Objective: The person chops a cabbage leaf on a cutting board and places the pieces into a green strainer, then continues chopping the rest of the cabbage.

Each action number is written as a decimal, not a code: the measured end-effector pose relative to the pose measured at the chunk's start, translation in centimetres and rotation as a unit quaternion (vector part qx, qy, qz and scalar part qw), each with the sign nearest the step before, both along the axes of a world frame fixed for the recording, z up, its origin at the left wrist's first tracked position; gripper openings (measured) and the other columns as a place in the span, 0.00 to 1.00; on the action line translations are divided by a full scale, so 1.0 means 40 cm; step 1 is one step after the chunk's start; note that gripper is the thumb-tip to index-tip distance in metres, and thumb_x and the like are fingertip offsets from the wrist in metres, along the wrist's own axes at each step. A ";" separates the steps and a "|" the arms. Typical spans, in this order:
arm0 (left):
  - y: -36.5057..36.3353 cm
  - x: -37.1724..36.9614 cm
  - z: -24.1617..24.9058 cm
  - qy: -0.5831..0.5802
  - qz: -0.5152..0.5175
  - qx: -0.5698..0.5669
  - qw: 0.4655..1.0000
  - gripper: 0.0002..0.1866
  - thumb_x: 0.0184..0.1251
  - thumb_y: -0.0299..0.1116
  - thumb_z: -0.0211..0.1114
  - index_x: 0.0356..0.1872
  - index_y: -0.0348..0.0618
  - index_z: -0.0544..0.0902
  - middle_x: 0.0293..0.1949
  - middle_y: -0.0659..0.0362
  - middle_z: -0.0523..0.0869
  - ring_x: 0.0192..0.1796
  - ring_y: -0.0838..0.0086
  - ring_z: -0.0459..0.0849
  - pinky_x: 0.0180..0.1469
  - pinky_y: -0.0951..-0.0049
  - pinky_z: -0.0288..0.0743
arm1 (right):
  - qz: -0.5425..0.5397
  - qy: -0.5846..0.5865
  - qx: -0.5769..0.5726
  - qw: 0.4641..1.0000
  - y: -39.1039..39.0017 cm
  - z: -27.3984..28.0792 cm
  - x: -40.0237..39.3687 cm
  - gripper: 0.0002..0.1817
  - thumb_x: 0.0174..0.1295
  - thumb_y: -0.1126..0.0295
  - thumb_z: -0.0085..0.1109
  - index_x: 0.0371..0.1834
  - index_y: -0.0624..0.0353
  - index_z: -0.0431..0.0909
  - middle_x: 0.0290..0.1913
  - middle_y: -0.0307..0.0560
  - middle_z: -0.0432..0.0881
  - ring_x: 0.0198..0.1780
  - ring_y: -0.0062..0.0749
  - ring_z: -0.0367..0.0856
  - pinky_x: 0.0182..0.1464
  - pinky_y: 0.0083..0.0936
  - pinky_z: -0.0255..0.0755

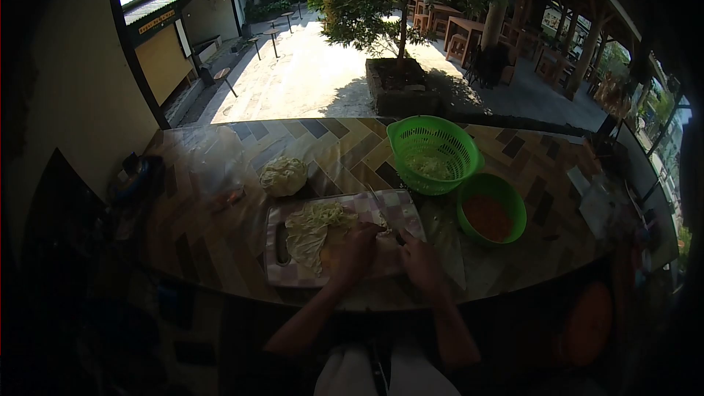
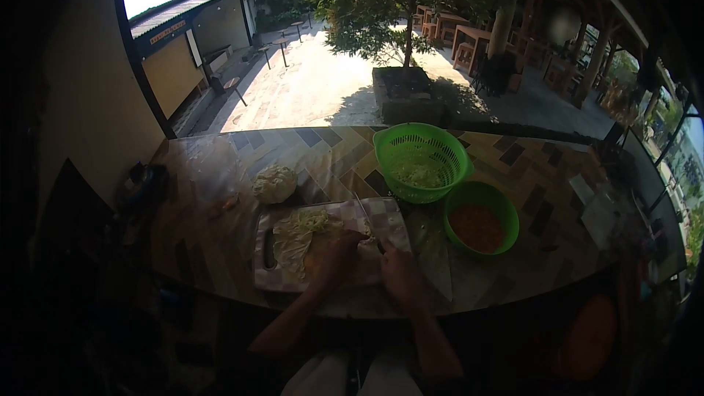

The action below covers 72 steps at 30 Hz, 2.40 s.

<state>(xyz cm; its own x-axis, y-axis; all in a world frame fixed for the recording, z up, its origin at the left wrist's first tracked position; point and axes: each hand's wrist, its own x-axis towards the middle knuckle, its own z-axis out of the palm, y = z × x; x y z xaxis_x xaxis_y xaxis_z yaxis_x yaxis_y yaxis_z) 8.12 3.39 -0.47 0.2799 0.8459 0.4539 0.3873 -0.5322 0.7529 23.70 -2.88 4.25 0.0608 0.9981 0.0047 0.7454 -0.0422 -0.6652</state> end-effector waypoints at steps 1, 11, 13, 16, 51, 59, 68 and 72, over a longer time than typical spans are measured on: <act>-0.007 0.001 0.009 0.004 0.016 -0.010 1.000 0.12 0.57 0.21 0.58 0.42 0.35 0.84 0.42 0.45 0.85 0.45 0.51 0.84 0.46 0.58 0.77 | 0.012 0.011 0.025 1.000 -0.001 0.000 0.015 0.23 0.66 0.70 0.52 0.65 0.61 0.71 0.37 0.67 0.82 0.43 0.60 0.82 0.44 0.47 0.75; 0.002 0.040 -0.010 0.026 0.052 -0.053 0.997 0.10 0.57 0.24 0.61 0.39 0.33 0.85 0.39 0.44 0.85 0.43 0.51 0.83 0.47 0.58 0.75 | -0.055 -0.028 -0.019 0.998 -0.070 -0.015 -0.055 0.25 0.63 0.74 0.53 0.66 0.60 0.71 0.36 0.71 0.81 0.42 0.61 0.82 0.42 0.48 0.74; 0.004 0.042 -0.017 0.027 0.052 -0.069 0.996 0.10 0.57 0.25 0.62 0.38 0.34 0.86 0.38 0.45 0.85 0.43 0.52 0.83 0.48 0.58 0.76 | -0.060 -0.053 -0.022 0.997 -0.050 -0.022 -0.060 0.24 0.63 0.75 0.53 0.64 0.63 0.72 0.36 0.70 0.81 0.42 0.62 0.81 0.43 0.48 0.74; 0.013 0.048 -0.018 0.034 0.058 -0.091 0.994 0.09 0.57 0.26 0.63 0.36 0.35 0.87 0.38 0.46 0.85 0.43 0.53 0.84 0.48 0.59 0.76 | -0.027 0.012 0.032 0.999 -0.014 -0.002 -0.029 0.22 0.64 0.73 0.54 0.62 0.66 0.73 0.37 0.68 0.82 0.42 0.59 0.83 0.43 0.45 0.75; -0.008 0.005 0.001 -0.002 0.011 -0.102 0.995 0.08 0.56 0.26 0.64 0.35 0.39 0.89 0.33 0.47 0.88 0.38 0.57 0.88 0.42 0.64 0.80 | -0.018 0.057 0.019 0.998 -0.170 -0.010 0.019 0.23 0.67 0.67 0.55 0.65 0.58 0.72 0.34 0.63 0.82 0.39 0.58 0.83 0.39 0.44 0.73; -0.018 -0.010 -0.018 0.047 -0.009 -0.005 0.999 0.08 0.54 0.27 0.64 0.35 0.38 0.88 0.37 0.50 0.87 0.43 0.56 0.85 0.47 0.62 0.77 | -0.043 -0.079 -0.087 0.992 -0.142 0.025 -0.054 0.22 0.68 0.68 0.52 0.65 0.59 0.71 0.34 0.64 0.82 0.39 0.59 0.82 0.41 0.48 0.74; -0.008 0.013 -0.033 0.090 0.018 0.020 0.996 0.06 0.54 0.29 0.66 0.30 0.40 0.88 0.31 0.51 0.86 0.41 0.58 0.85 0.45 0.62 0.78 | 0.010 0.084 0.025 0.996 -0.063 0.024 0.060 0.22 0.66 0.66 0.55 0.63 0.59 0.74 0.36 0.64 0.83 0.41 0.56 0.83 0.42 0.42 0.74; -0.016 0.015 0.028 0.014 0.029 -0.149 0.988 0.09 0.54 0.32 0.68 0.35 0.41 0.90 0.33 0.49 0.88 0.37 0.60 0.86 0.44 0.63 0.79 | 0.004 0.030 0.030 0.999 -0.082 0.035 0.067 0.21 0.67 0.64 0.54 0.63 0.55 0.75 0.34 0.63 0.83 0.40 0.59 0.82 0.40 0.46 0.74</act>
<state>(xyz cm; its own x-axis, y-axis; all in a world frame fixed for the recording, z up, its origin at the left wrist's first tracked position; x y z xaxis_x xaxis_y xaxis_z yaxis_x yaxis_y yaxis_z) 8.72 2.73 0.65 0.2360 0.9558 0.1754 0.4329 -0.2650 0.8616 26.40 -6.18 5.66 0.0550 0.9966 0.0620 0.7049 0.0052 -0.7093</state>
